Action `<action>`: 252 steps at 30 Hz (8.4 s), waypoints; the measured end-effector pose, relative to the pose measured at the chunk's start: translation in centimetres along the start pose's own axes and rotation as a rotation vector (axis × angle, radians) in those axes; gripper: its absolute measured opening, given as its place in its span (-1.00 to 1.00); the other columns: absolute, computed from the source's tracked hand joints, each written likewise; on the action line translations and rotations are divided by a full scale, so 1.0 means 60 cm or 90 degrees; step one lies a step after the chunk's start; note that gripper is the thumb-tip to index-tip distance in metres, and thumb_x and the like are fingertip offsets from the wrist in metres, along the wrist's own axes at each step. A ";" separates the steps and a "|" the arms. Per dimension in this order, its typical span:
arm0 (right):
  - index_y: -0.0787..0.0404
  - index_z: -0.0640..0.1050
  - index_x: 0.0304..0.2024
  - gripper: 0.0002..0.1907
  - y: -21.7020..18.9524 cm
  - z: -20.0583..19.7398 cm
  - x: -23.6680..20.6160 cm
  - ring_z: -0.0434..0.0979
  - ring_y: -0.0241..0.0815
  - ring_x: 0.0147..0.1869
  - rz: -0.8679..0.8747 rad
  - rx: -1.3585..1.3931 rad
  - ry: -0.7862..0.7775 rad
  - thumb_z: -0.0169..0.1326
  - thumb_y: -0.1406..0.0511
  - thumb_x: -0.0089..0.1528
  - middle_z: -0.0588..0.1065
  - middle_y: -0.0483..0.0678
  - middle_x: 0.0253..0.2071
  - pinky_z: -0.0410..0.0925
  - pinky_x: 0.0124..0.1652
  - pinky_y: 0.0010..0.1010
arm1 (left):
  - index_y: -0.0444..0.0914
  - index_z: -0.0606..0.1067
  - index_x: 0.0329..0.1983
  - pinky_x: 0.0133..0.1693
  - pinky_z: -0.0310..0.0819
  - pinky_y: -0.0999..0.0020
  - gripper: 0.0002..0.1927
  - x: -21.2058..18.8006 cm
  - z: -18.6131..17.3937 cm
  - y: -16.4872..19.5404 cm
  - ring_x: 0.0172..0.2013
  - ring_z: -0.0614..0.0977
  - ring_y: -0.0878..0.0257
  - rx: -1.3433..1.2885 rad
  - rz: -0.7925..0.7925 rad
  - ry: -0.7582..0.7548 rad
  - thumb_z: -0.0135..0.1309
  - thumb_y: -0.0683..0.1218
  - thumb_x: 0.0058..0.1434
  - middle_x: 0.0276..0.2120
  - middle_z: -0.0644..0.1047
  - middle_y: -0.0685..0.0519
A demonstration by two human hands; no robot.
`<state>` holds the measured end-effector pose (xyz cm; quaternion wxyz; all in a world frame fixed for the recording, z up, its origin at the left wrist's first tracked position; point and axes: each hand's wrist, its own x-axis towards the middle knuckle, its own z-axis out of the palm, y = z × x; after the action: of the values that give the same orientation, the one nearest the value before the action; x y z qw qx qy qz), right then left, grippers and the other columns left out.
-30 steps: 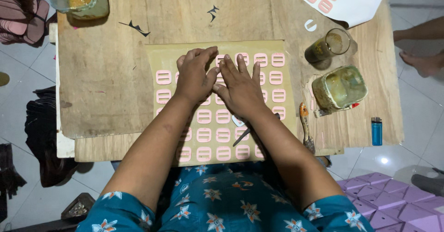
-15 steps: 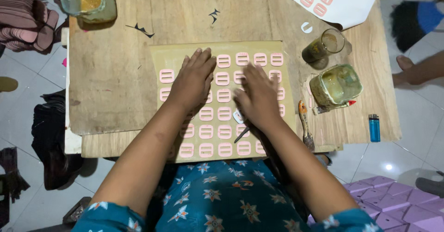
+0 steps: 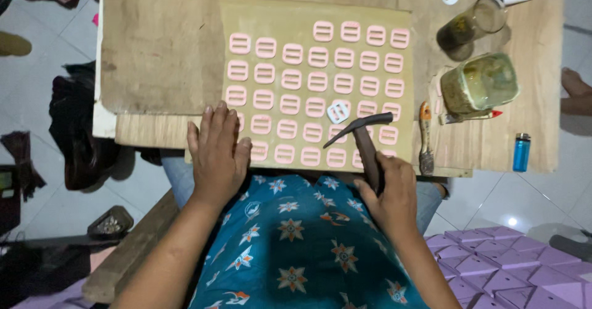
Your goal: The person sits at a low workbench covered with pink foam sandal strap components. They hammer white buckle fittings onto a few pieces, then dip a small brush into a container of liquid glue and brush the glue onto the foam pieces one at a time, working across the board.
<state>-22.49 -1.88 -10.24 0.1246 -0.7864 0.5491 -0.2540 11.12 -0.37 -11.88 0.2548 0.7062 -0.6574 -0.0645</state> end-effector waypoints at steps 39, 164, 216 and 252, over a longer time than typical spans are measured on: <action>0.38 0.46 0.26 -0.38 0.160 -0.142 -0.153 0.44 0.16 0.14 0.292 -0.098 0.216 0.32 0.35 0.17 0.42 0.20 0.08 0.35 0.11 -0.19 | -0.20 0.50 0.09 0.28 0.09 -0.13 -0.61 0.034 0.068 0.208 0.24 0.43 0.02 -0.113 0.282 -0.048 0.19 -0.02 0.22 0.14 0.50 -0.02; 0.26 0.17 0.45 -0.17 -0.033 0.075 0.213 -0.19 0.32 0.60 0.018 -0.121 -0.213 -0.03 -0.08 0.30 0.01 0.23 0.53 -0.34 0.38 0.33 | -0.40 0.17 0.47 0.42 -0.25 -0.09 -0.33 0.330 0.080 0.054 0.48 0.08 -0.03 0.021 0.140 -0.164 -0.12 0.10 0.44 0.48 0.13 -0.17; 0.30 0.54 0.02 -0.60 0.131 -0.056 0.114 0.58 0.06 -0.18 0.348 -0.015 0.110 0.26 0.25 0.19 0.55 0.09 -0.21 0.42 -0.15 -0.18 | 0.03 0.29 0.46 0.29 -0.41 -0.51 -0.35 0.272 0.108 0.123 0.46 0.03 -0.24 0.046 0.173 -0.152 -0.09 0.25 0.33 0.49 0.12 -0.13; -0.02 0.66 -0.10 -0.67 0.247 -0.194 0.196 0.34 0.07 0.25 0.174 -0.280 -0.021 0.34 0.12 0.10 0.46 -0.07 0.11 0.13 0.20 0.02 | -0.06 0.26 0.48 0.30 -0.47 -0.48 -0.26 0.307 0.084 0.108 0.47 -0.03 -0.27 0.060 0.076 -0.164 -0.15 0.35 0.33 0.51 0.06 -0.18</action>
<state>-37.41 -17.23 -4.41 -0.0069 -0.7171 0.6903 -0.0964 5.54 -19.49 -8.86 0.1381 0.6626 -0.7280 -0.1086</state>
